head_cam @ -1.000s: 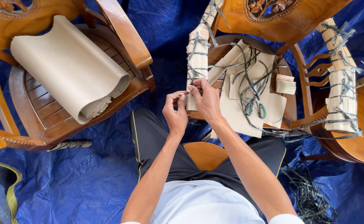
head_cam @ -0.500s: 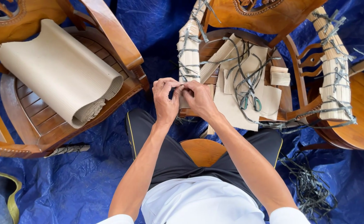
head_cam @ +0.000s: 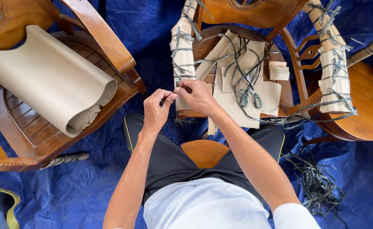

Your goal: Wrapping furniture legs with protective cardboard and securing them with plastic strapping.

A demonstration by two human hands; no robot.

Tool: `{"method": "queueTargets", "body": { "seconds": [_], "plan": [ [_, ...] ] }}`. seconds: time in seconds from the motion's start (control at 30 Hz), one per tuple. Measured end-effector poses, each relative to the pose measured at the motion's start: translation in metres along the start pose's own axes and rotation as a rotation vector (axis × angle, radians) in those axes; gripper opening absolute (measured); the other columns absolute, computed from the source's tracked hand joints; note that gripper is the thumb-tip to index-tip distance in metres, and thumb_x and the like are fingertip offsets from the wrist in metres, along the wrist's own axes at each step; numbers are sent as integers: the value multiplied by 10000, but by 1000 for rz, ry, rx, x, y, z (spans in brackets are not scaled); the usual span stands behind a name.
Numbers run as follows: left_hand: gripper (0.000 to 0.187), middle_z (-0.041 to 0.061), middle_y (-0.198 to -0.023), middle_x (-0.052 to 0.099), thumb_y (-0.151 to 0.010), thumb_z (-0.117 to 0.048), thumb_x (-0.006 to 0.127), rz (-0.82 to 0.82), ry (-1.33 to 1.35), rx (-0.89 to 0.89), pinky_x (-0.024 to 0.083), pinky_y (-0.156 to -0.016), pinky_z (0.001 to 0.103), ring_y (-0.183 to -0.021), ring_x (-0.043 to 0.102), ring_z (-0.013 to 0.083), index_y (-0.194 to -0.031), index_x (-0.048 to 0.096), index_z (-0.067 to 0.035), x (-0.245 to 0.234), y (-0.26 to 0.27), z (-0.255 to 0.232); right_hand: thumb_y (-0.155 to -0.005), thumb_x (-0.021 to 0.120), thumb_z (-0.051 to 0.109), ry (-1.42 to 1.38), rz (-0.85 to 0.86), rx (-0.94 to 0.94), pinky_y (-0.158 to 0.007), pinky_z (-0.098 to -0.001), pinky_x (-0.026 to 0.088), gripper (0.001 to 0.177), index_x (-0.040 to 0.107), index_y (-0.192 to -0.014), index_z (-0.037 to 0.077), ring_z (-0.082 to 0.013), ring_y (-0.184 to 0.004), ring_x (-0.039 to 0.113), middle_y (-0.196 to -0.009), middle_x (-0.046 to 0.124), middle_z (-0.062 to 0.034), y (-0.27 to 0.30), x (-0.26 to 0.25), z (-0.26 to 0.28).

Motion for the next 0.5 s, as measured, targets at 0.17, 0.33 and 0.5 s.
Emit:
{"method": "queueTargets", "body": {
  "seconds": [0.17, 0.33, 0.5],
  "plan": [
    [217, 62, -1053, 776, -1116, -138, 554, 50, 498, -237, 578, -903, 266, -971, 711, 139, -1152, 752, -58, 0, -14, 34, -941, 699, 294, -27, 54, -82, -611, -340, 452, 246, 746, -934, 52, -137, -661, 568, -731, 665, -41, -3, -2, 5],
    [257, 67, -1069, 771, -947, -56, 708, 243, 288, -170, 581, -835, 295, -946, 729, 163, -1203, 728, -68, 7, -29, 18, -944, 720, 269, -130, 92, -62, -636, -336, 472, 195, 764, -957, 79, -117, -699, 570, -759, 665, -8, -3, -1, 3],
    [272, 71, -1034, 773, -884, -30, 772, 303, 204, -132, 585, -811, 329, -939, 748, 183, -1151, 734, -67, 10, -31, 17, -948, 737, 209, -179, 125, -90, -700, -307, 508, 142, 750, -954, 68, -89, -768, 605, -804, 687, 13, -3, 0, 1]
  ]
}}
Point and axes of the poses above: each hand's wrist, its own y-axis away from the middle knuckle, its own x-axis out of the palm, z = x × y, the point moved 7 cm from there along -y, towards the middle knuckle
